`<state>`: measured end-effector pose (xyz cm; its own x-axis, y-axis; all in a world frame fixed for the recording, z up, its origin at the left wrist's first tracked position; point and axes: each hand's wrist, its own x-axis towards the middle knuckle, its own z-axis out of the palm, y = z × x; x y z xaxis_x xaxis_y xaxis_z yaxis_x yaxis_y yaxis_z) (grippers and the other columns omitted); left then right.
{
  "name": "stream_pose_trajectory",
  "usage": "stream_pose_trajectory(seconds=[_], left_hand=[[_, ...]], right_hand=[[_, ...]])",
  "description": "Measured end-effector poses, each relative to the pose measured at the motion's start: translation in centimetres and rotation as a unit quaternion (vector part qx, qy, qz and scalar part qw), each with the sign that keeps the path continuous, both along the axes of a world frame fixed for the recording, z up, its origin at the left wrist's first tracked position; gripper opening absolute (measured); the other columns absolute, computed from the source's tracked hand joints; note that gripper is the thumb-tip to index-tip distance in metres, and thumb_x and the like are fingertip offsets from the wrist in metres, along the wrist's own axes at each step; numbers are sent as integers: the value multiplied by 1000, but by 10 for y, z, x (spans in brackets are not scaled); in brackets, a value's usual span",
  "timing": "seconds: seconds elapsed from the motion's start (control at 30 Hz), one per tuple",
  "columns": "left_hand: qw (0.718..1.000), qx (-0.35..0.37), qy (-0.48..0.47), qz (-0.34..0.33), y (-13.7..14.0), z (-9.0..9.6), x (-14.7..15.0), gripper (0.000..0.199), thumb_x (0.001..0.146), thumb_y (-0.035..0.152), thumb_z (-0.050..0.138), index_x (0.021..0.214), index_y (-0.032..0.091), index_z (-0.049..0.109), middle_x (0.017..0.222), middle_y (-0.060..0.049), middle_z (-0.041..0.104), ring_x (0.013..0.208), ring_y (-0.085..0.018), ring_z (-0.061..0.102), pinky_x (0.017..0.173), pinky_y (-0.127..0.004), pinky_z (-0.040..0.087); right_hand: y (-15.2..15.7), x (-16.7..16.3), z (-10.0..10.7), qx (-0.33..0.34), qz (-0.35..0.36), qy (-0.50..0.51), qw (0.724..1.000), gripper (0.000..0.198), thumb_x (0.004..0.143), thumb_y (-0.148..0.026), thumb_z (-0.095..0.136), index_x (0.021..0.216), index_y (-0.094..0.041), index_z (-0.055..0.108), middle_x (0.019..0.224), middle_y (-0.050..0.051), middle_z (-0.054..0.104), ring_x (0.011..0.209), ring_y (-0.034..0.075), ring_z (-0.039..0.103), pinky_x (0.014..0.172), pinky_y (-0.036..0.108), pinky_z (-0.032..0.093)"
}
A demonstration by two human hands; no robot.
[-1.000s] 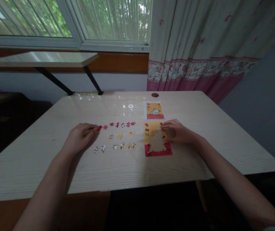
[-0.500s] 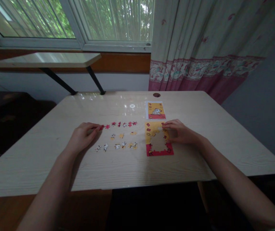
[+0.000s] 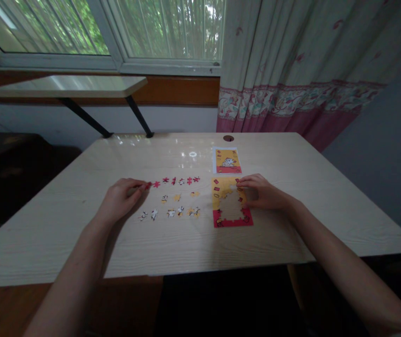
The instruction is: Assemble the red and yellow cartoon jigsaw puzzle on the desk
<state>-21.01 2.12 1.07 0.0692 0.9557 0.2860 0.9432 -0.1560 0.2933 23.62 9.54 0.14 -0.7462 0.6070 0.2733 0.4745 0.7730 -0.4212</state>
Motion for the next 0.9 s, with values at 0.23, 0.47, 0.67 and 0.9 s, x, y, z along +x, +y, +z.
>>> stream_pose_trajectory(seconds=[0.23, 0.47, 0.67, 0.9], left_hand=[[1000, -1, -5, 1, 0, -1, 0, 32, 84, 42, 45, 95, 20, 65, 97, -10, 68, 89, -25, 60, 78, -37, 48], [1000, -6, -5, 0, 0, 0, 1, 32, 84, 43, 44, 95, 21, 65, 97, -9, 68, 91, -25, 61, 78, -36, 48], [1000, 4, 3, -9, 0, 0, 1, 36, 85, 43, 43, 97, 17, 65, 97, -10, 68, 90, -24, 61, 80, -35, 47], [1000, 8, 17, 0, 0, -1, 0, 39, 84, 43, 43, 98, 16, 66, 97, -10, 69, 90, -24, 62, 79, -32, 48]], right_hand=[[0, 0, -1, 7, 3, 1, 1000, 57, 66, -42, 75, 117, -23, 60, 119, 11, 59, 111, 27, 53, 96, 46, 39], [0, 0, 0, 5, 3, 2, 1000, 57, 66, -43, 75, 116, -22, 60, 119, 11, 59, 111, 27, 53, 96, 47, 40], [0, 0, 0, 8, 2, 2, 1000, 58, 66, -45, 75, 117, -23, 60, 120, 11, 58, 112, 27, 52, 96, 46, 39], [1, 1, 0, 12, 9, 12, 1000, 55, 69, -45, 73, 118, -24, 59, 119, 10, 59, 111, 27, 52, 95, 46, 39]])
